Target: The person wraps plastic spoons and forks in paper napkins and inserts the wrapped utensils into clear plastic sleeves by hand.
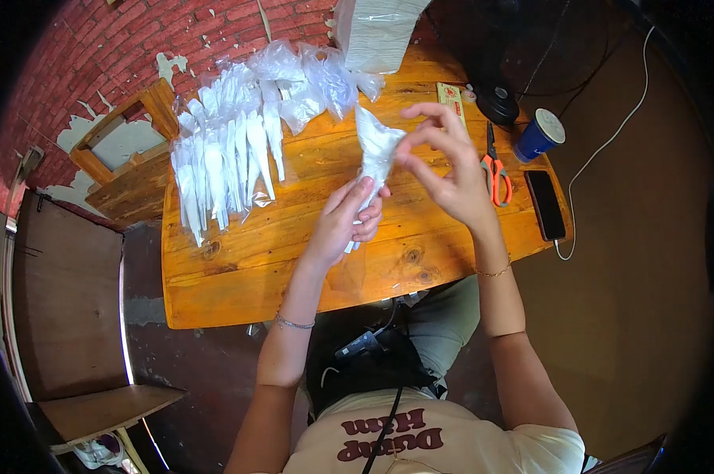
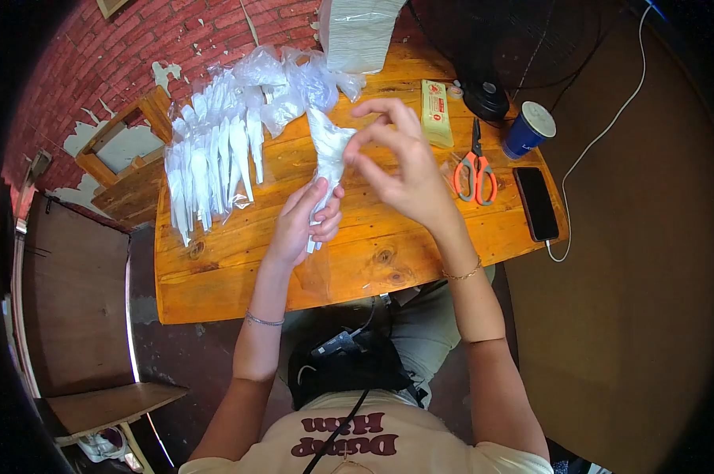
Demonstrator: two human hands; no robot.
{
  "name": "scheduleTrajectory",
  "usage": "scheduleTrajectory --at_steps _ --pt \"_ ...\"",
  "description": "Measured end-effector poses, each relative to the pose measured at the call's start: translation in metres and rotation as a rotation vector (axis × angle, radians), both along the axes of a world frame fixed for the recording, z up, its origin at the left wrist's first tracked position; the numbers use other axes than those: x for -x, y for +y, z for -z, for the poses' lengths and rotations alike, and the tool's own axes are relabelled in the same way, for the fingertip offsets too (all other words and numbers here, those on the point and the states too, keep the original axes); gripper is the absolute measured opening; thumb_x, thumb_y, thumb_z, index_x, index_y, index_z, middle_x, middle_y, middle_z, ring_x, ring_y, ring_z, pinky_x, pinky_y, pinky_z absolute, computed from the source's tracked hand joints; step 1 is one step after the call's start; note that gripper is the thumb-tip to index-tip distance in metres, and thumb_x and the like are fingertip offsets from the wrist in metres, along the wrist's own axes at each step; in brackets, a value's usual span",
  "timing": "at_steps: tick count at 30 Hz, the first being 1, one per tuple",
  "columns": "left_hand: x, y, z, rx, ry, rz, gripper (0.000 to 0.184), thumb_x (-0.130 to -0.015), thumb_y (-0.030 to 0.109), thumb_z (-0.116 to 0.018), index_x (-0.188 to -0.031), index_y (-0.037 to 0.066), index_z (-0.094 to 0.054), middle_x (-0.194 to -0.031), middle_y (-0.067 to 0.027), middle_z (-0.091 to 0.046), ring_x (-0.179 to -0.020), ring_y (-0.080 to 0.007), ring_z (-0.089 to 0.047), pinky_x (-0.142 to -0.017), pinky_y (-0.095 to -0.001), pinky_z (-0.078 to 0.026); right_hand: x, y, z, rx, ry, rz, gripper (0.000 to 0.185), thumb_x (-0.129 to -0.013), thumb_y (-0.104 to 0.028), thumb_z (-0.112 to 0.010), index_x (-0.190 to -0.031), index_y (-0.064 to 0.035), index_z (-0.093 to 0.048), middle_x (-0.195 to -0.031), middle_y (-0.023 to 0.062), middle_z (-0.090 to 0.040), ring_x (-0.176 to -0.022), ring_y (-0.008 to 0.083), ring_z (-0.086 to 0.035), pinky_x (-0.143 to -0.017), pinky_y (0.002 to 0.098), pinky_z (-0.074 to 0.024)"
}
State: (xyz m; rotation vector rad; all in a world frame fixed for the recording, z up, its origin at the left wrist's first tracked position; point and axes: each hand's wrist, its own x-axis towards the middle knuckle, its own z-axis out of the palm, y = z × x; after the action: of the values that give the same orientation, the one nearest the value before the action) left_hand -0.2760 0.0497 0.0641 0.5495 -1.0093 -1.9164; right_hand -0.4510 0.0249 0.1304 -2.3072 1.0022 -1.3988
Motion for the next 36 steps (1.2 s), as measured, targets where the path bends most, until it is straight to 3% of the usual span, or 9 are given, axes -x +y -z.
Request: scheduleTrajectory --at_steps 2,6,8,11,17,23,26,32,36 --pt "-0.002 0.001 0.005 -0.048 0.03 -0.017 0.034 -0.098 0.035 -0.034 -0.098 0.003 -0.046 -0.059 0.0055 -0.031 -0.04 -0.0022 -0.025 -0.036 -0.017 -0.021 0.004 0.002 0.001 -0.067 -0.156 0.061 0.006 -0.073 -0.005 -0.064 -0.077 -0.0039 -0.06 -0.103 0.0057 -0.055 -0.087 0.0158 -0.05 -0.073 0.0277 -0.0401" --pt "-0.003 0.005 0.018 -0.18 0.477 0.182 0.036 -0.098 0.034 -0.029 -0.1 0.002 -0.046 -0.055 0.0042 -0.033 -0.037 -0.0032 -0.026 -0.033 -0.0174 -0.024 -0.001 0.004 0.022 -0.244 -0.4 0.015 0.004 -0.077 -0.005 -0.064 -0.078 -0.0034 -0.06 -0.092 0.0028 -0.059 -0.077 0.01 -0.053 -0.063 0.0213 -0.0388" --pt "-0.003 0.004 0.026 -0.237 0.719 0.318 0.04 -0.098 0.036 -0.028 -0.102 0.001 -0.048 -0.054 0.0038 -0.034 -0.036 -0.0027 -0.026 -0.031 -0.0175 -0.024 -0.008 0.009 0.027 -0.193 -0.326 0.002 0.005 -0.075 -0.002 -0.065 -0.08 -0.0012 -0.063 -0.084 0.0051 -0.059 -0.075 0.0117 -0.054 -0.063 0.0225 -0.0409" --pt "-0.003 0.004 0.026 -0.242 0.767 0.351 0.04 -0.099 0.036 -0.026 -0.102 0.002 -0.048 -0.053 0.003 -0.036 -0.035 -0.003 -0.027 -0.031 -0.0171 -0.025 -0.022 0.022 0.022 -0.101 -0.213 0.008 0.01 -0.071 0.001 -0.069 -0.08 0.0006 -0.066 -0.079 0.0073 -0.059 -0.07 0.0139 -0.055 -0.063 0.0259 -0.0444" --pt "0.0 0.007 0.021 -0.157 0.497 0.164 0.045 -0.098 0.042 -0.025 -0.087 0.006 -0.048 -0.049 0.0031 -0.036 -0.034 -0.0036 -0.032 -0.031 -0.0166 -0.028 -0.033 0.021 0.03 -0.086 -0.191 0.048 0.01 -0.071 0.0 -0.069 -0.08 0.0014 -0.064 -0.077 0.0081 -0.058 -0.069 0.0161 -0.055 -0.062 0.0263 -0.0446" --pt "0.002 0.008 0.011 -0.158 0.196 0.005 0.043 -0.097 0.043 -0.026 -0.075 0.01 -0.041 -0.043 0.006 -0.029 -0.03 -0.004 -0.026 -0.027 -0.0176 -0.027 -0.024 0.011 0.032 -0.131 -0.083 -0.036 0.011 -0.074 -0.001 -0.066 -0.081 0.0025 -0.059 -0.078 0.0086 -0.055 -0.068 0.017 -0.054 -0.062 0.0279 -0.0445" --pt "-0.003 0.005 0.018 -0.118 0.184 0.073 0.044 -0.097 0.044 -0.027 -0.071 0.011 -0.039 -0.042 0.0074 -0.027 -0.029 -0.0037 -0.026 -0.027 -0.0173 -0.026 -0.016 0.011 0.023 -0.16 -0.067 -0.045 0.008 -0.076 -0.002 -0.064 -0.08 0.0018 -0.058 -0.08 0.0079 -0.055 -0.066 0.016 -0.052 -0.062 0.0278 -0.0434" --pt "-0.004 0.008 0.024 -0.172 0.414 0.082 0.042 -0.098 0.039 -0.03 -0.068 0.011 -0.039 -0.04 0.0071 -0.03 -0.029 -0.0052 -0.025 -0.028 -0.0184 -0.029 0.004 0.006 0.003 -0.113 -0.124 0.172 0.01 -0.077 -0.008 -0.065 -0.077 -0.0012 -0.057 -0.078 0.0041 -0.054 -0.065 0.0107 -0.049 -0.058 0.0226 -0.0378" --pt "0.004 0.007 0.031 -0.216 0.858 0.365 0.041 -0.098 0.036 -0.028 -0.071 0.008 -0.042 -0.04 0.0025 -0.041 -0.028 -0.0074 -0.033 -0.028 -0.02 -0.034 -0.007 0.003 0.03 -0.435 -0.309 -0.037 0.023 -0.077 -0.008 -0.067 -0.098 -0.0051 -0.06 -0.094 -0.0003 -0.058 -0.075 0.0075 -0.05 -0.059 0.0203 -0.037"
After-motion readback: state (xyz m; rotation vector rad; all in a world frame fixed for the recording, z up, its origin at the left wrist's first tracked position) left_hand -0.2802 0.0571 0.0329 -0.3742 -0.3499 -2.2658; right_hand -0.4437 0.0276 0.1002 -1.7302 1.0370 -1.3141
